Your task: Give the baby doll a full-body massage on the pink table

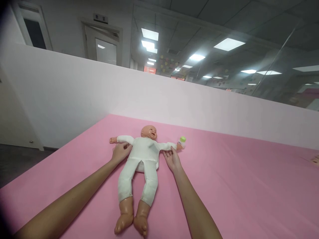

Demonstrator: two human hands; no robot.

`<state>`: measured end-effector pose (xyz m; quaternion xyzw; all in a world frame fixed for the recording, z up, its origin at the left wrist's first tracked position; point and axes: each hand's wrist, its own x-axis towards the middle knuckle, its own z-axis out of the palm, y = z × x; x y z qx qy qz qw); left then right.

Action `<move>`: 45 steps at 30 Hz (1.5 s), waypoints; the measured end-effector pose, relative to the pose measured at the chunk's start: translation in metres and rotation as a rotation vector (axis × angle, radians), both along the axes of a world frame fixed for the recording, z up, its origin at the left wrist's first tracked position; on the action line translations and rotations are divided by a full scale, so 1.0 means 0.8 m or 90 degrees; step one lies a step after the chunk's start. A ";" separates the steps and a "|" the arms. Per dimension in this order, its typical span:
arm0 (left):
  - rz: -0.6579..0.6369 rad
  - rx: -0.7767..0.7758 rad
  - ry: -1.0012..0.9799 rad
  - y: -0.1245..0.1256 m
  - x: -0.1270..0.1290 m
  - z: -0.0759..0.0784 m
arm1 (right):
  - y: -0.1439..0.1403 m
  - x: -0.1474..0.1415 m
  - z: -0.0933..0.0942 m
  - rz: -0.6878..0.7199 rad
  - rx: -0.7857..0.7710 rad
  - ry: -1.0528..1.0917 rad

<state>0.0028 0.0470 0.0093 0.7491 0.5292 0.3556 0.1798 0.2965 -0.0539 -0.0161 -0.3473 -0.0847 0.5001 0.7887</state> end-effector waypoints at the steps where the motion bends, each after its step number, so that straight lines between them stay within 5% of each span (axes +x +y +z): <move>1: -0.005 -0.003 0.002 0.000 -0.001 0.001 | 0.000 0.000 0.000 -0.004 0.000 0.004; 13: -0.306 -0.045 -0.096 -0.011 -0.055 0.027 | 0.003 -0.006 0.002 -0.022 0.014 -0.007; 22: -0.714 0.006 0.111 -0.111 -0.117 0.094 | 0.002 -0.006 0.000 -0.021 0.031 -0.020; 27: -0.726 0.110 0.210 -0.141 -0.121 0.090 | 0.001 -0.010 0.002 -0.026 0.026 -0.021; 34: -0.694 0.374 0.236 -0.148 -0.083 0.065 | 0.003 -0.011 0.002 -0.026 0.023 -0.015; 41: -0.735 0.345 0.201 -0.145 -0.057 0.080 | 0.004 -0.008 -0.003 -0.020 0.041 -0.006; 45: -0.716 0.368 0.147 -0.142 -0.052 0.068 | 0.003 -0.007 -0.004 -0.024 0.046 -0.016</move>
